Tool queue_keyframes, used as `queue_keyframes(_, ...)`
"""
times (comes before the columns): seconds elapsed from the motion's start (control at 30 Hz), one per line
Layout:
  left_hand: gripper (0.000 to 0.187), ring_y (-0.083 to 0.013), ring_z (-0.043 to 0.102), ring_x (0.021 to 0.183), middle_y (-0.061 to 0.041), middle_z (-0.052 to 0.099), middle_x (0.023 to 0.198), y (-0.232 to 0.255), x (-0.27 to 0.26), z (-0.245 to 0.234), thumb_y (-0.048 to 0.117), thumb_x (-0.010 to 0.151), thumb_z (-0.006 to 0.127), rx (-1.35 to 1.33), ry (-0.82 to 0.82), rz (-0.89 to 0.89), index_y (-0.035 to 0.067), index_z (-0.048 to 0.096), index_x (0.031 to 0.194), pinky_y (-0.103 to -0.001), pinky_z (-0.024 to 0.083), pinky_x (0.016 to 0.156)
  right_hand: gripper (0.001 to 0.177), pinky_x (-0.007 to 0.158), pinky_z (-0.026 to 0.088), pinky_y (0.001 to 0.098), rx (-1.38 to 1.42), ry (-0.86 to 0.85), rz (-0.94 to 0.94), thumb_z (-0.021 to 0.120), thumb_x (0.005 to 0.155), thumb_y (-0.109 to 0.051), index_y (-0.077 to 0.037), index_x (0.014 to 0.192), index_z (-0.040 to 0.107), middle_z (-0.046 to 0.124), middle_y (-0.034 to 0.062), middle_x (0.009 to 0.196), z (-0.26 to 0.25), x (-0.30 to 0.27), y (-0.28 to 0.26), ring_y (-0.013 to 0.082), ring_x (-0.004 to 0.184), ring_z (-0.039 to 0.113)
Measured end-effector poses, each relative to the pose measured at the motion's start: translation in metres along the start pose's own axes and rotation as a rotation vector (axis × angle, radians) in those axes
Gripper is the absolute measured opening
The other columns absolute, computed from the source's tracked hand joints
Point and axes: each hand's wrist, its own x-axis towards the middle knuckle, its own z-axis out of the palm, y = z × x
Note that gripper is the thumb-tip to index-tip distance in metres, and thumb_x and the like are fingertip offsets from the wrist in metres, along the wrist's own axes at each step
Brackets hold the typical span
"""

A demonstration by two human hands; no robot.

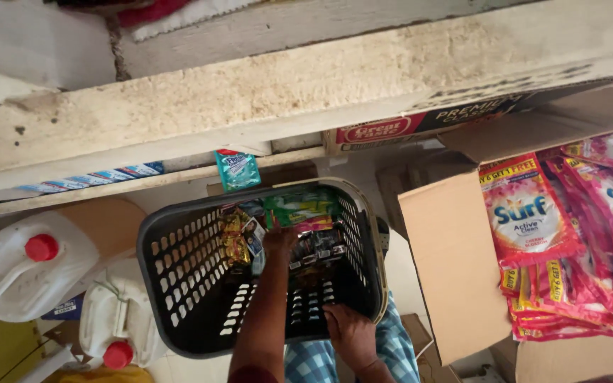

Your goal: The person repeatedly takes small boxes of shampoo and soap from a black plastic basket and places them onto white shelves. They handle items one at a time, stacking them neatly among other products like toothpaste and detergent.

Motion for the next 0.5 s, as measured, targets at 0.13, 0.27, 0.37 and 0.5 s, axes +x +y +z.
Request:
queue_keyframes(0.13, 0.025, -0.0280, 0.070, 0.086, -0.008, 0.072, 0.097, -0.005, -0.007, 0.009, 0.020, 0.093, 0.062, -0.263, -0.187, -0.163, 0.010, 0.070, 0.114, -0.045, 0.057, 0.066, 0.014, 0.066, 0.056, 0.0452, -0.022, -0.002, 0.000, 0.067, 0.089, -0.021, -0.016, 0.100, 0.073, 0.075, 0.0061, 0.087, 0.005, 0.000, 0.003, 0.0320, 0.077, 0.071)
queue_keyframes(0.27, 0.021, -0.0265, 0.067, 0.082, -0.009, 0.073, 0.097, 0.003, -0.010, 0.014, 0.020, 0.096, 0.060, -0.463, -0.210, -0.215, 0.010, 0.072, 0.111, -0.043, 0.053, 0.064, 0.013, 0.065, 0.057, 0.0438, -0.029, -0.007, 0.000, 0.067, 0.089, -0.021, -0.016, 0.099, 0.073, 0.076, 0.0053, 0.089, 0.003, 0.000, 0.004, 0.0305, 0.077, 0.072)
queue_keyframes(0.37, 0.020, -0.0258, 0.063, 0.076, -0.010, 0.075, 0.096, 0.010, -0.011, 0.016, 0.018, 0.095, 0.062, -0.591, -0.157, -0.208, 0.011, 0.069, 0.113, -0.040, 0.048, 0.058, 0.013, 0.066, 0.057, 0.0438, -0.019, 0.030, -0.025, 0.068, 0.088, -0.020, -0.015, 0.098, 0.074, 0.076, 0.0056, 0.087, 0.002, 0.002, 0.001, 0.0302, 0.077, 0.073)
queue_keyframes(0.5, 0.023, -0.0249, 0.058, 0.067, -0.013, 0.077, 0.094, 0.008, -0.023, 0.024, 0.017, 0.094, 0.065, -0.780, -0.078, -0.216, 0.012, 0.063, 0.117, -0.036, 0.040, 0.050, 0.014, 0.067, 0.057, 0.0449, 0.014, -0.004, 0.003, 0.067, 0.089, -0.019, -0.015, 0.099, 0.075, 0.077, 0.0072, 0.089, 0.000, -0.001, 0.002, 0.0317, 0.077, 0.073)
